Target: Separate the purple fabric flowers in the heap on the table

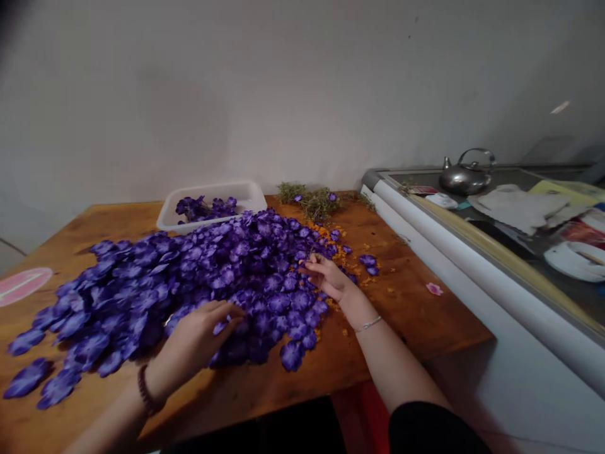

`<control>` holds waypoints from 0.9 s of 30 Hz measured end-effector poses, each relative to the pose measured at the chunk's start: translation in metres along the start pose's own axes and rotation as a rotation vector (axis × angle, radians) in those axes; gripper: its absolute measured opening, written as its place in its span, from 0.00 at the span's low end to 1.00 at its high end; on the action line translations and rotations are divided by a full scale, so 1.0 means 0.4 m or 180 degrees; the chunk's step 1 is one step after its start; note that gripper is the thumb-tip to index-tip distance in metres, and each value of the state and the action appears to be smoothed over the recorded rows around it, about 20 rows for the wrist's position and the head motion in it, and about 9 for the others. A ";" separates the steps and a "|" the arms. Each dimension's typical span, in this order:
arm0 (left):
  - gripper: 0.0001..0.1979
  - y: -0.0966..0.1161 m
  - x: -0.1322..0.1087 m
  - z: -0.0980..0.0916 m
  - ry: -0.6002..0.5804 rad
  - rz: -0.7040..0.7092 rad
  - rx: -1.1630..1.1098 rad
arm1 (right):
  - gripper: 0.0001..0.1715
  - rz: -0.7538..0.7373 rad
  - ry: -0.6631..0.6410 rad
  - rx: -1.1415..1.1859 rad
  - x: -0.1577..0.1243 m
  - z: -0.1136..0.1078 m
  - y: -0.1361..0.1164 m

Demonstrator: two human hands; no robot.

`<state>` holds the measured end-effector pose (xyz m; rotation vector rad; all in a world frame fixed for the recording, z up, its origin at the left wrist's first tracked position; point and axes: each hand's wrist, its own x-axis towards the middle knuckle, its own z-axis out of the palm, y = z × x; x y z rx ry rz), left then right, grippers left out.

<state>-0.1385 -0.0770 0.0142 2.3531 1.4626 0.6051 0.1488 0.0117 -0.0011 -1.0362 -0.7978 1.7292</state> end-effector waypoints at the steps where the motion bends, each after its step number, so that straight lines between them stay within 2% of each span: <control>1: 0.10 0.001 -0.018 0.005 0.0025 0.0016 -0.0062 | 0.19 0.0026 0.0056 0.0087 0.001 -0.002 -0.001; 4: 0.10 0.009 -0.062 0.034 0.0061 0.0024 -0.0134 | 0.15 0.0035 0.0256 0.0219 0.007 -0.010 -0.003; 6: 0.08 0.023 -0.074 0.060 0.0097 -0.0021 -0.0025 | 0.19 -0.0044 0.0346 0.0213 0.010 -0.014 -0.004; 9: 0.04 0.052 -0.060 0.101 0.0297 -0.0082 0.0212 | 0.27 -0.0191 0.0361 0.0196 0.013 -0.015 -0.008; 11: 0.07 0.069 -0.040 0.124 0.0470 -0.0146 0.0371 | 0.29 -0.0285 0.0354 0.0234 0.012 -0.013 -0.012; 13: 0.09 0.080 -0.023 0.142 0.0473 -0.0095 0.0572 | 0.31 -0.0366 0.0361 0.0273 0.011 -0.011 -0.017; 15: 0.06 0.082 -0.016 0.155 0.0425 0.0019 0.0765 | 0.32 -0.0401 0.0372 0.0286 0.009 -0.008 -0.019; 18: 0.09 0.076 -0.025 0.166 0.0460 0.0327 0.0933 | 0.34 -0.0331 0.0303 0.0230 0.006 -0.003 -0.016; 22: 0.12 0.084 -0.032 0.166 0.0936 0.0317 0.0873 | 0.35 -0.0306 0.0289 0.0088 0.002 0.008 -0.009; 24: 0.12 0.100 -0.011 0.158 0.1154 0.0218 0.0706 | 0.34 -0.0300 0.0206 0.0085 -0.003 0.014 -0.009; 27: 0.13 0.127 0.061 0.144 0.1392 0.0093 0.0338 | 0.32 -0.0284 0.0009 0.0145 -0.012 0.022 -0.009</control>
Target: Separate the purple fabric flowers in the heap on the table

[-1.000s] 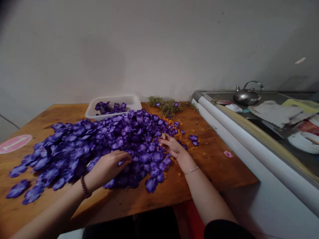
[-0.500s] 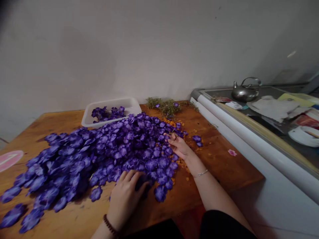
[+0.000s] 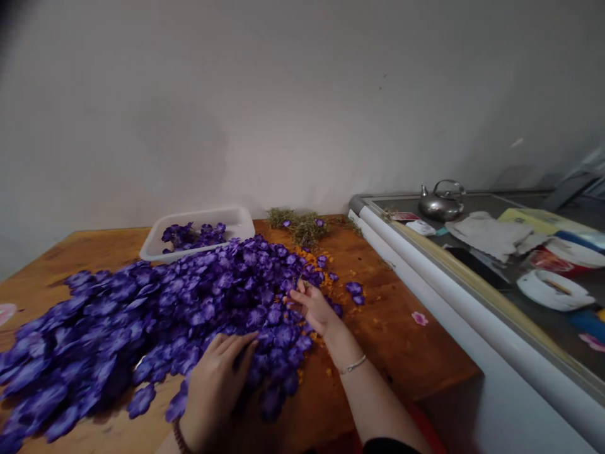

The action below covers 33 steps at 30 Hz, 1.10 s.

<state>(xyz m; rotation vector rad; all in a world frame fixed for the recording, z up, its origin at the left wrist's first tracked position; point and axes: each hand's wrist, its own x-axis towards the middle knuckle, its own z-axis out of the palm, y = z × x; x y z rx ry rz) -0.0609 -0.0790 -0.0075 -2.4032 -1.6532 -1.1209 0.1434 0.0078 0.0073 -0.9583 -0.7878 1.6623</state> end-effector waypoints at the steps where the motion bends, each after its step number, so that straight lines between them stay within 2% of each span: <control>1: 0.13 0.006 0.028 0.010 0.0081 -0.0037 -0.0125 | 0.32 -0.0010 -0.0075 0.0010 -0.002 0.002 0.001; 5: 0.16 0.010 0.100 0.058 0.0246 -0.0168 -0.0570 | 0.32 -0.0064 -0.0186 -0.0156 0.000 0.005 0.018; 8: 0.16 -0.002 0.093 0.078 0.0288 -0.0265 -0.0744 | 0.31 -0.0317 -0.0064 -0.0589 0.003 0.009 0.034; 10: 0.17 -0.013 0.078 0.079 0.0271 -0.0268 -0.0773 | 0.31 -0.0308 -0.0182 -0.0809 -0.001 0.015 0.040; 13: 0.18 -0.030 0.068 0.074 0.0310 -0.0539 -0.0710 | 0.30 -0.0273 -0.0387 -0.1049 -0.013 0.028 0.043; 16: 0.20 -0.040 0.073 0.076 0.0218 -0.0797 -0.0789 | 0.31 -0.0205 -0.0529 -0.1139 -0.019 0.039 0.050; 19: 0.22 -0.042 0.076 0.084 0.0126 -0.0929 -0.0868 | 0.32 -0.0217 -0.0470 -0.1082 -0.013 0.046 0.065; 25: 0.24 -0.026 0.070 0.091 -0.0081 -0.0891 -0.0868 | 0.34 -0.0158 -0.0290 -0.0978 0.004 0.048 0.088; 33: 0.22 -0.008 0.074 0.084 0.0010 -0.0658 -0.0769 | 0.31 -0.0338 -0.0227 -0.1160 -0.006 0.045 0.062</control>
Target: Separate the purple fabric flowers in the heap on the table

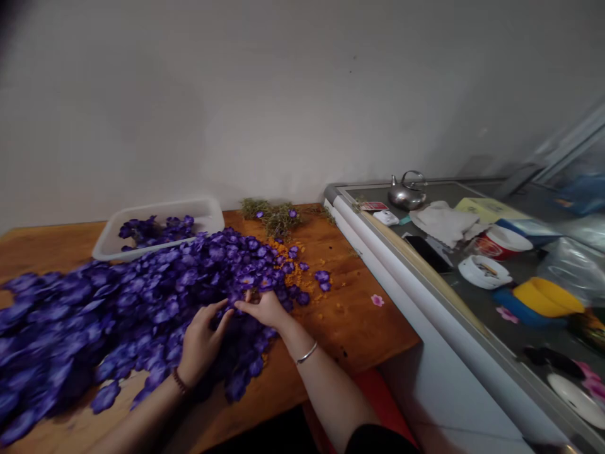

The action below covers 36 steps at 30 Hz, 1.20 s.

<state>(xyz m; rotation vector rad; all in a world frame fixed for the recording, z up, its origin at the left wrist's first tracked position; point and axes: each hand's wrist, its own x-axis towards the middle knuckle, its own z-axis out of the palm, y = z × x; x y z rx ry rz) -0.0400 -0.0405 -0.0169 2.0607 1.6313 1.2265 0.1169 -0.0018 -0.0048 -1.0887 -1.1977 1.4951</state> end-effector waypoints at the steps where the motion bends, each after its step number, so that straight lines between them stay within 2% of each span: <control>1: 0.20 0.003 0.001 -0.002 0.0004 -0.0010 -0.0017 | 0.30 0.0013 0.0043 -0.0029 0.000 -0.002 -0.002; 4: 0.18 0.010 0.004 -0.008 -0.0035 -0.0031 -0.0069 | 0.28 0.0038 0.0176 -0.0066 0.002 -0.006 -0.006; 10: 0.13 0.007 0.002 -0.009 0.0029 0.0006 -0.0219 | 0.29 0.0157 0.0052 0.0035 0.003 -0.005 -0.002; 17: 0.12 0.014 0.007 -0.023 -0.0034 -0.0417 -0.0264 | 0.32 0.0175 0.0080 0.0375 0.015 -0.011 0.037; 21: 0.12 0.009 0.013 -0.022 -0.0072 -0.0619 -0.0295 | 0.31 -0.0021 -0.0036 0.0097 0.011 -0.025 0.036; 25: 0.11 0.001 0.013 -0.016 -0.0110 -0.0487 -0.0389 | 0.29 -0.0048 -0.0169 -0.0321 0.000 -0.027 0.013; 30: 0.08 0.003 0.012 -0.014 -0.0250 -0.0471 -0.0681 | 0.28 0.0064 -0.0085 -0.0198 -0.002 -0.015 0.009; 36: 0.16 -0.003 0.020 -0.002 -0.0358 -0.0995 -0.1419 | 0.26 0.0076 -0.0017 -0.0059 0.005 -0.009 0.026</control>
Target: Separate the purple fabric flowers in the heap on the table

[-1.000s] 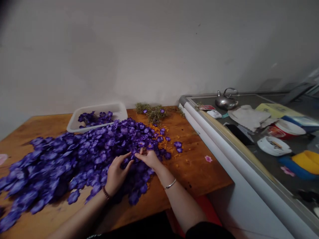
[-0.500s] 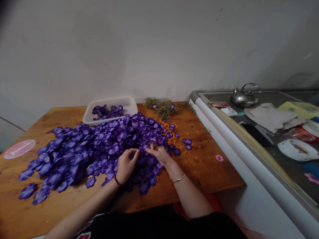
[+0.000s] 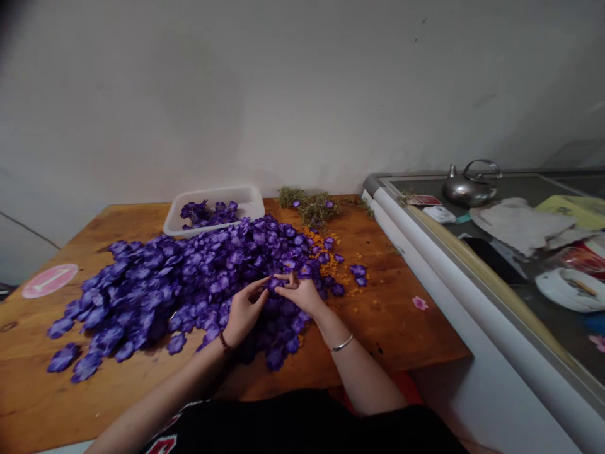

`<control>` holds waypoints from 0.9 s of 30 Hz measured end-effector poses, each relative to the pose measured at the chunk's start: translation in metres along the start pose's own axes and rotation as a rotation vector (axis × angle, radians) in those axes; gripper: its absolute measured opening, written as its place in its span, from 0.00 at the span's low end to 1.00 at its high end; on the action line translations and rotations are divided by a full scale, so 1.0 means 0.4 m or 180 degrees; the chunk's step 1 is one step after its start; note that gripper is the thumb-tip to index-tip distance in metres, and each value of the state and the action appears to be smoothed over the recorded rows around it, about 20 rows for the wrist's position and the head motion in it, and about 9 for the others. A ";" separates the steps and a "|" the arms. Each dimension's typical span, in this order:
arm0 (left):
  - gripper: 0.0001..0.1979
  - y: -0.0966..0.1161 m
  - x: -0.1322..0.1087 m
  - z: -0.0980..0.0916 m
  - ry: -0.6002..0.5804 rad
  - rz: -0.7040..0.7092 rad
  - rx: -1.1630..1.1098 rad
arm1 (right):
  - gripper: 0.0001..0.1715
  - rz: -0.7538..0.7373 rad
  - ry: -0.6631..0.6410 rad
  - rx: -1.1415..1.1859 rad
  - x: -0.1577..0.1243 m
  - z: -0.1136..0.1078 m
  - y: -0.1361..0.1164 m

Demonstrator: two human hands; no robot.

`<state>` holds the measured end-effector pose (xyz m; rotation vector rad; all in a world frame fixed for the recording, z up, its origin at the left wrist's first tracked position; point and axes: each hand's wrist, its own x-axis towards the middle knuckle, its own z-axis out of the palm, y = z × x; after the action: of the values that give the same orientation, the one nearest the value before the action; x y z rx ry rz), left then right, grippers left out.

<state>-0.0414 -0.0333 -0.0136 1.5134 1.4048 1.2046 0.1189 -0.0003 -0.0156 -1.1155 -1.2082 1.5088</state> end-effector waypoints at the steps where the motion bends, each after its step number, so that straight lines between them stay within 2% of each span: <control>1: 0.16 -0.002 0.003 0.001 0.0007 -0.0108 -0.0110 | 0.27 -0.0003 0.0013 0.0032 0.002 0.001 0.003; 5: 0.14 -0.003 0.008 0.001 0.0100 -0.0305 -0.0292 | 0.33 -0.0167 0.0143 -0.0094 0.009 0.005 0.014; 10: 0.13 0.005 0.010 -0.006 0.0388 -0.0060 -0.0014 | 0.31 -0.0277 0.0247 -0.0585 0.006 -0.003 0.008; 14: 0.14 0.007 0.016 -0.015 0.0483 0.0081 0.0100 | 0.30 -0.0249 0.0135 -0.0592 0.003 -0.009 -0.001; 18: 0.11 0.017 0.020 -0.033 0.0605 0.0323 0.0540 | 0.31 -0.0220 0.0139 -0.0456 0.007 -0.008 0.003; 20: 0.11 0.023 0.018 -0.039 0.0525 0.0521 0.0839 | 0.33 -0.0187 0.0225 -0.0370 0.009 -0.004 0.008; 23: 0.11 0.025 0.012 -0.037 0.0102 0.0854 0.1131 | 0.33 -0.0067 0.0307 -0.0215 0.009 0.002 0.013; 25: 0.11 0.021 0.008 -0.031 -0.0087 0.0980 0.1210 | 0.33 0.0051 0.0232 -0.0057 0.009 0.005 0.013; 27: 0.13 0.014 0.005 -0.025 -0.0120 0.0957 0.1244 | 0.33 0.0144 0.0112 0.0139 0.009 0.007 0.013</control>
<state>-0.0492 -0.0327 -0.0053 2.0662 1.4855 1.1075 0.1149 0.0017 -0.0210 -1.1426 -1.1280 1.5363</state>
